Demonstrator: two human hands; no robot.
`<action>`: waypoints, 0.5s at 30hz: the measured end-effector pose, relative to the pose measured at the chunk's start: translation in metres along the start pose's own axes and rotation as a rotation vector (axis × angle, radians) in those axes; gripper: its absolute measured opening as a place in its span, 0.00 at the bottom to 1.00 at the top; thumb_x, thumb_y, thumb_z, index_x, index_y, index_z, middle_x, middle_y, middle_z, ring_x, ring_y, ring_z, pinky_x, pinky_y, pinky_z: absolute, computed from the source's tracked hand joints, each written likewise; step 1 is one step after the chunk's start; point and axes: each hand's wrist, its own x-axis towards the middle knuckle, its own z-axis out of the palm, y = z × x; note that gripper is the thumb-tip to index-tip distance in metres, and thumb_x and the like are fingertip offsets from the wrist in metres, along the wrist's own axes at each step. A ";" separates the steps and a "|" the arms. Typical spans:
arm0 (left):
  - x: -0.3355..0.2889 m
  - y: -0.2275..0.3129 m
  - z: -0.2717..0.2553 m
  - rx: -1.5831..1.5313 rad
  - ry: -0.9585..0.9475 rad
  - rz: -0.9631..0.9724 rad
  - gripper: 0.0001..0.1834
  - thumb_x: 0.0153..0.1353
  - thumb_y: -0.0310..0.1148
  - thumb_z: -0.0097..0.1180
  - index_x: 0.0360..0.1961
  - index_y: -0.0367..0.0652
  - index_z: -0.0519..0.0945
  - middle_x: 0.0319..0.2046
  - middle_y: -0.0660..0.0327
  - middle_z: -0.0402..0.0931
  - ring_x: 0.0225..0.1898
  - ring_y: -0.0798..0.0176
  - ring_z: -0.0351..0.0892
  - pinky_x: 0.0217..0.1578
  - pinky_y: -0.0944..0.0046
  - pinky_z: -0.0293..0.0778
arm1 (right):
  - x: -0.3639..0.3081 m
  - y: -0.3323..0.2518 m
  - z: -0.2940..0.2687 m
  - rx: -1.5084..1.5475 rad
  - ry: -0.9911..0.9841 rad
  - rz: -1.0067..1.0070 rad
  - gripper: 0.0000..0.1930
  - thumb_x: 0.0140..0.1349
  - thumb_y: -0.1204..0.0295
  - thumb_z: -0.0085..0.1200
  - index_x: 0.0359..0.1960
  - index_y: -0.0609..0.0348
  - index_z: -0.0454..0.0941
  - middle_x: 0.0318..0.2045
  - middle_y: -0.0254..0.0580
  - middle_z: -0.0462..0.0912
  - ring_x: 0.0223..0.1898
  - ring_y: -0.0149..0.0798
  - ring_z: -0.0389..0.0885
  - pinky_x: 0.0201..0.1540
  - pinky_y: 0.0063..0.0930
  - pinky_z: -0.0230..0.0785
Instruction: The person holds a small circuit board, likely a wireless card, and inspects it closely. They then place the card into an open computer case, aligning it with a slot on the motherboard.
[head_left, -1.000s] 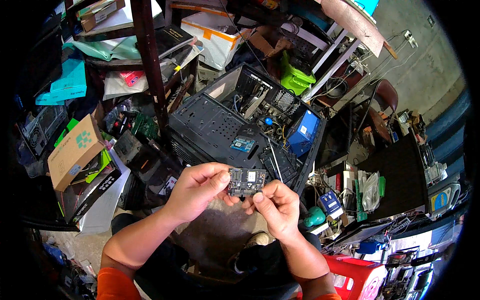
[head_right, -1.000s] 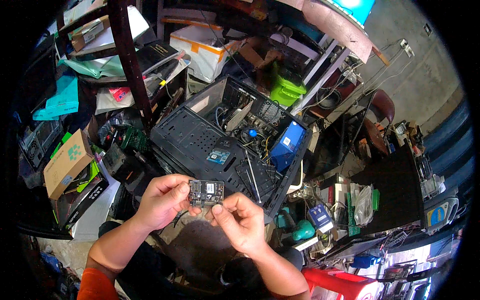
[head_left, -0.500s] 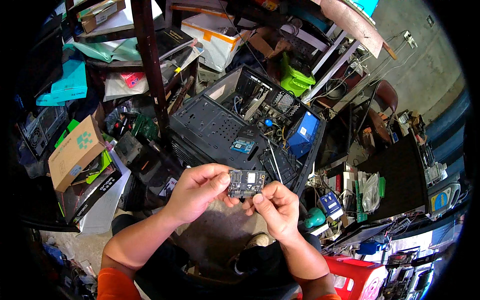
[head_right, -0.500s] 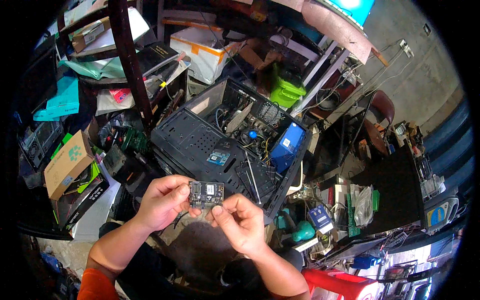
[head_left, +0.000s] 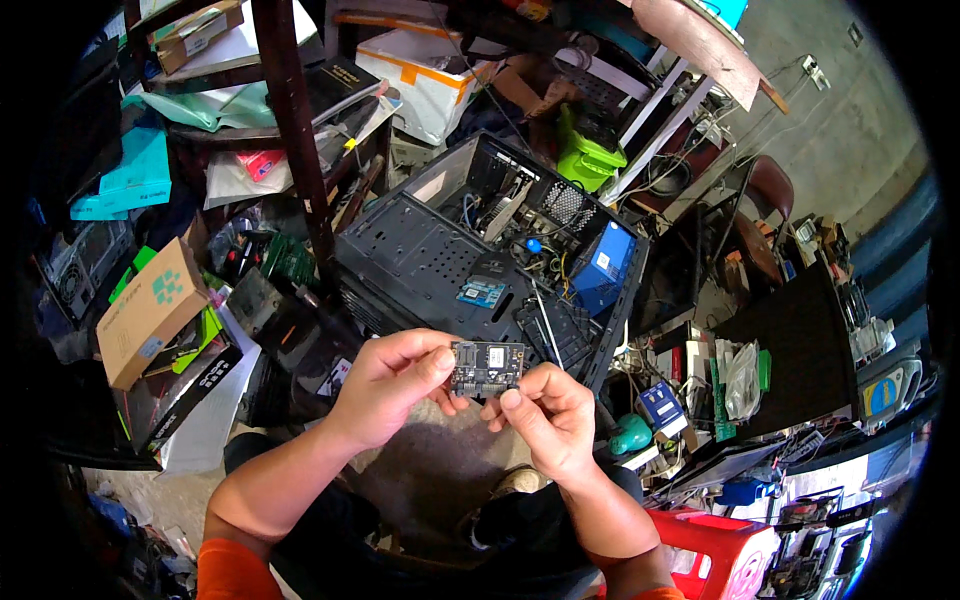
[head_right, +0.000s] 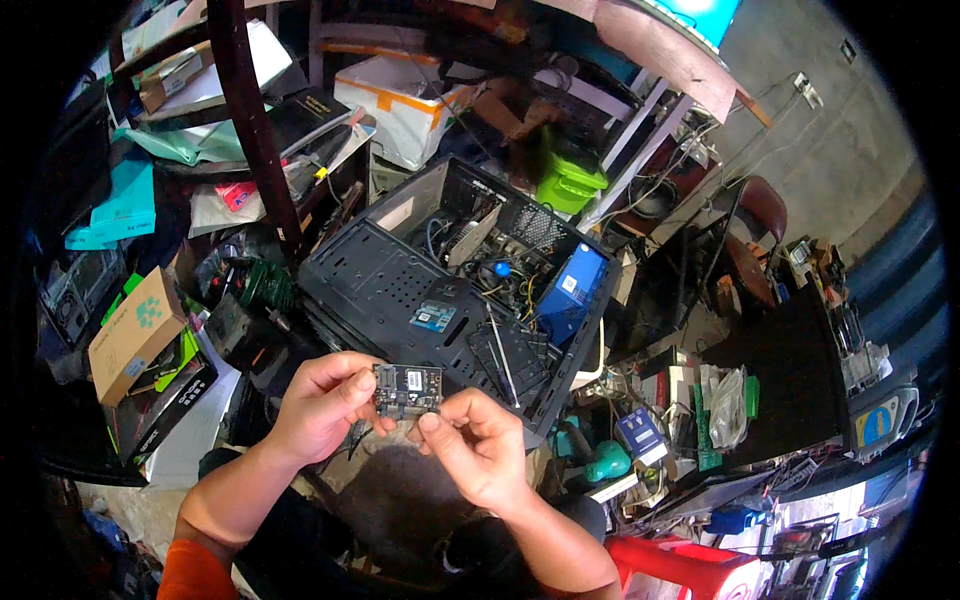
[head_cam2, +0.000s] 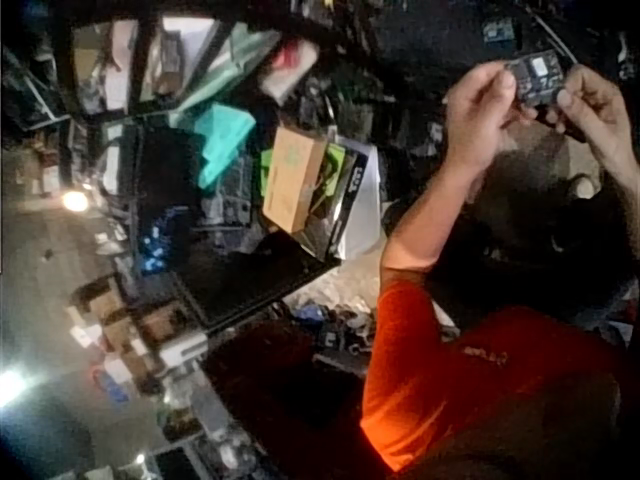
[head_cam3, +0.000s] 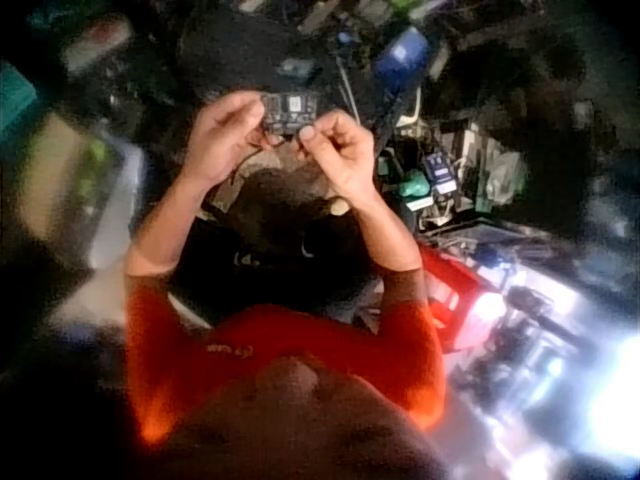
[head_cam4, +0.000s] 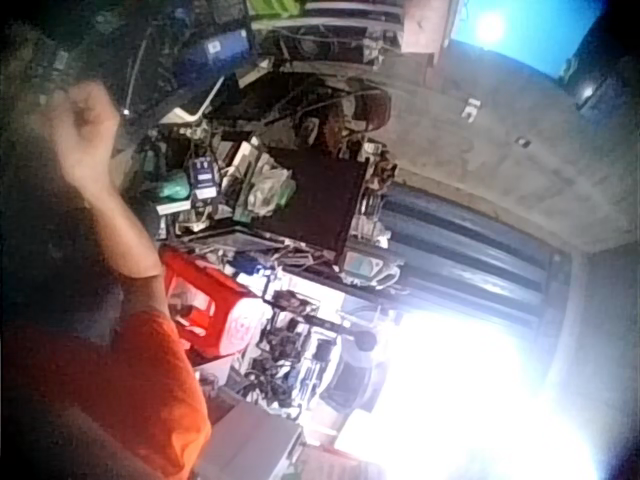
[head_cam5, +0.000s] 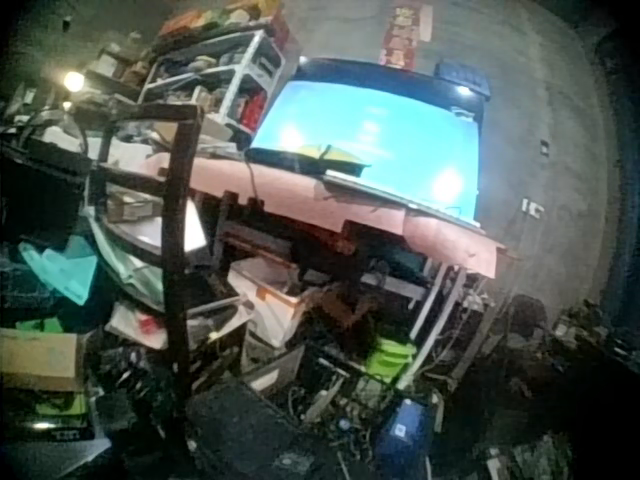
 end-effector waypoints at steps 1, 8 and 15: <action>0.000 0.000 0.000 0.002 0.001 0.002 0.15 0.64 0.33 0.49 0.45 0.32 0.74 0.31 0.58 0.77 0.28 0.68 0.79 0.30 0.70 0.77 | 0.000 0.000 0.000 -0.001 -0.001 -0.001 0.05 0.62 0.75 0.51 0.30 0.62 0.71 0.27 0.38 0.80 0.27 0.24 0.75 0.31 0.18 0.68; 0.001 0.000 0.002 0.004 0.012 0.007 0.15 0.64 0.33 0.49 0.46 0.33 0.74 0.31 0.59 0.77 0.28 0.69 0.78 0.30 0.71 0.76 | 0.000 -0.001 0.000 -0.022 0.000 0.001 0.05 0.62 0.75 0.51 0.31 0.62 0.71 0.27 0.38 0.80 0.27 0.24 0.75 0.31 0.18 0.69; -0.001 0.005 0.007 0.131 0.002 0.093 0.15 0.62 0.30 0.52 0.48 0.35 0.74 0.31 0.60 0.78 0.28 0.70 0.78 0.28 0.73 0.75 | 0.003 -0.006 -0.003 -0.039 0.056 0.003 0.07 0.63 0.74 0.49 0.29 0.64 0.69 0.27 0.47 0.80 0.26 0.31 0.77 0.32 0.23 0.71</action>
